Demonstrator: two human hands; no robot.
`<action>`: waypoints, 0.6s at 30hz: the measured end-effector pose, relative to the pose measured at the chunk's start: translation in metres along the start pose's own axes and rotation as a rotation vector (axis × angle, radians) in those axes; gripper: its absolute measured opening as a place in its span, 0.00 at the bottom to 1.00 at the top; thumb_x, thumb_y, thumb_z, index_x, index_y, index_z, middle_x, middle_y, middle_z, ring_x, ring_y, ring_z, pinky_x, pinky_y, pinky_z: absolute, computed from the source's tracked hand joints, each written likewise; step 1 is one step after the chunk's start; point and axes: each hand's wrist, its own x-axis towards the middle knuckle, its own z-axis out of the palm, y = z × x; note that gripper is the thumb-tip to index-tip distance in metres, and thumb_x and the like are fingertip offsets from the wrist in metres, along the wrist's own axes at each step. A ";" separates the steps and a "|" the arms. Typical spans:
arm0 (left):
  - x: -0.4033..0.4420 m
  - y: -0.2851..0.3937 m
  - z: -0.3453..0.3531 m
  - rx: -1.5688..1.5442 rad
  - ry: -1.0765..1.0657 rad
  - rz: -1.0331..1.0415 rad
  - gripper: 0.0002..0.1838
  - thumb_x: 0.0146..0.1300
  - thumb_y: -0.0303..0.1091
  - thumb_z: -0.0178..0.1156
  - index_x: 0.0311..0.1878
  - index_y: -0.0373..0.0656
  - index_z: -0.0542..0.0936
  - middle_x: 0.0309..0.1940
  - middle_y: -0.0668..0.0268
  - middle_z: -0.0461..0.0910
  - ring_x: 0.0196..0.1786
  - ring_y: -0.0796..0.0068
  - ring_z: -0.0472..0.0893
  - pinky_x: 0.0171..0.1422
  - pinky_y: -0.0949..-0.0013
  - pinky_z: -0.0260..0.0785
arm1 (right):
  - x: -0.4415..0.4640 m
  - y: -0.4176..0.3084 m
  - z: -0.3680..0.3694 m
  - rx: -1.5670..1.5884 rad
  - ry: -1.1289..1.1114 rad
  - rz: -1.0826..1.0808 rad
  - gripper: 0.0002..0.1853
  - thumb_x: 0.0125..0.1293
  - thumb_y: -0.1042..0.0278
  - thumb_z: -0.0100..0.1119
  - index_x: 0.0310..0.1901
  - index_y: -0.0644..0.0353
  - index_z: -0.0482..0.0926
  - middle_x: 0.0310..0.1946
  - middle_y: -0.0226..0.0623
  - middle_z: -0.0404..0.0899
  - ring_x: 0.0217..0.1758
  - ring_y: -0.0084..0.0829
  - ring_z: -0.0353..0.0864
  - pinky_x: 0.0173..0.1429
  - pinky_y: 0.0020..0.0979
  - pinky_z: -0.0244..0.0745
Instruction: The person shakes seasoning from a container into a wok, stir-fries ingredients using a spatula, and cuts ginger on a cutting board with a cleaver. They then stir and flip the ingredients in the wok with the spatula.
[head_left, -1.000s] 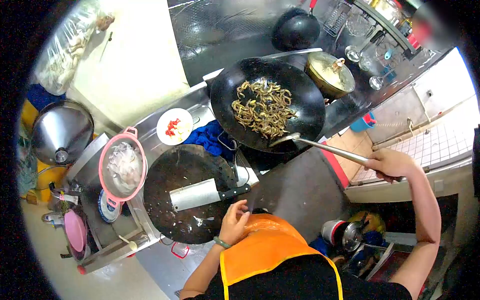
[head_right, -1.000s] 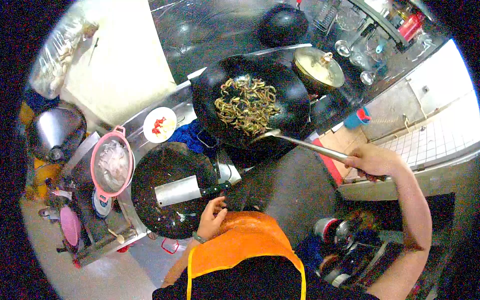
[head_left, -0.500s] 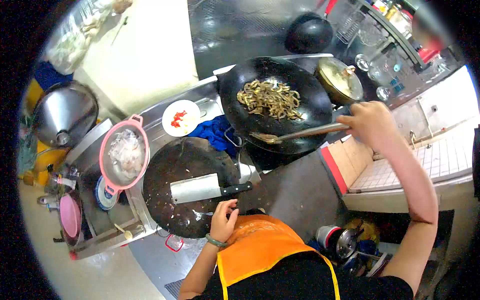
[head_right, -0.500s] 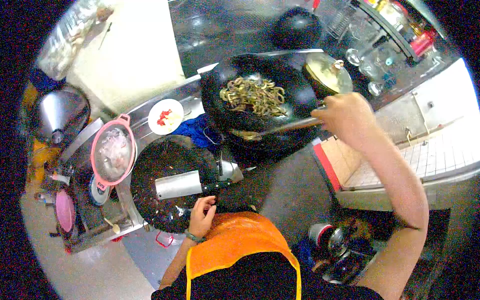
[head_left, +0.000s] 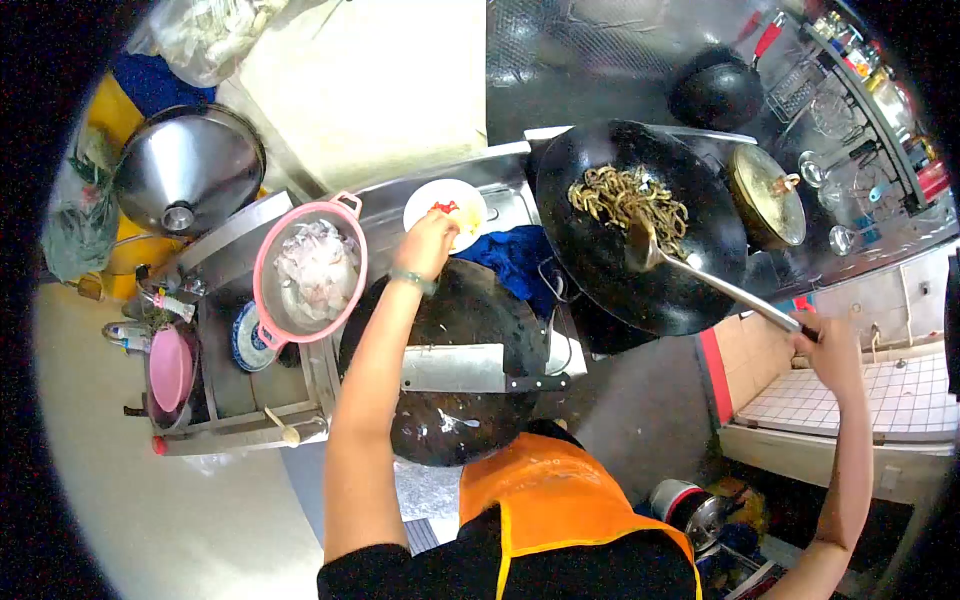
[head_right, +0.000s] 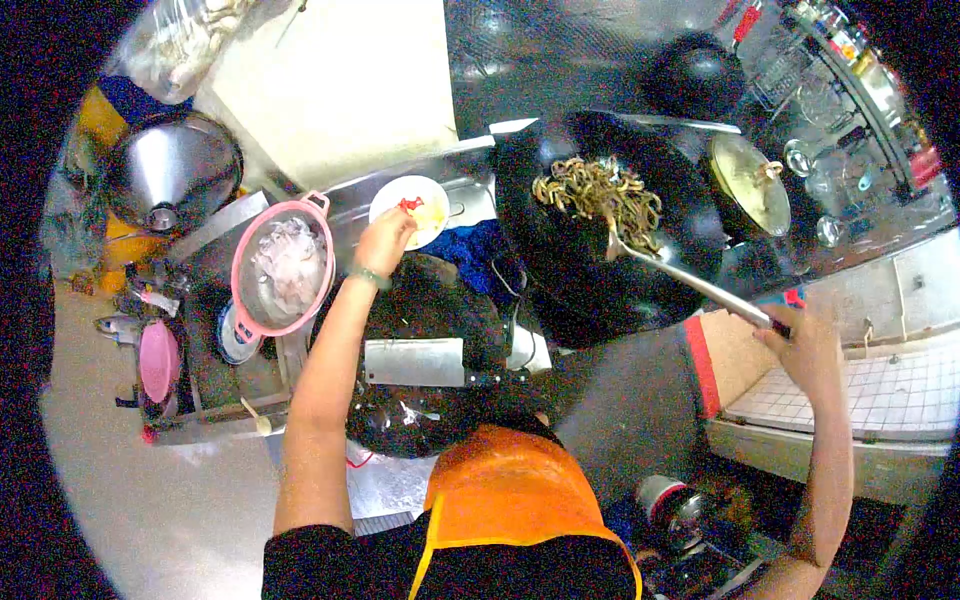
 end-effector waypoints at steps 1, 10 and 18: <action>0.020 -0.018 0.019 0.079 -0.065 0.077 0.07 0.60 0.32 0.59 0.38 0.42 0.84 0.39 0.57 0.82 0.46 0.56 0.81 0.54 0.58 0.73 | -0.007 0.000 0.003 -0.020 0.000 0.021 0.16 0.55 0.70 0.69 0.48 0.56 0.84 0.27 0.41 0.82 0.28 0.37 0.80 0.37 0.35 0.72; 0.074 -0.059 0.080 0.325 -0.405 0.179 0.11 0.60 0.34 0.55 0.43 0.48 0.84 0.49 0.57 0.82 0.50 0.55 0.82 0.56 0.55 0.74 | -0.039 -0.013 0.005 0.028 -0.141 0.284 0.18 0.55 0.64 0.71 0.48 0.56 0.84 0.32 0.47 0.84 0.33 0.45 0.83 0.39 0.40 0.76; 0.079 -0.079 0.058 -0.204 -0.181 -0.175 0.11 0.57 0.37 0.64 0.39 0.40 0.80 0.32 0.55 0.84 0.36 0.59 0.84 0.42 0.60 0.76 | -0.053 -0.003 0.021 0.147 -0.047 0.313 0.18 0.56 0.70 0.68 0.49 0.60 0.84 0.25 0.43 0.81 0.26 0.31 0.79 0.34 0.34 0.72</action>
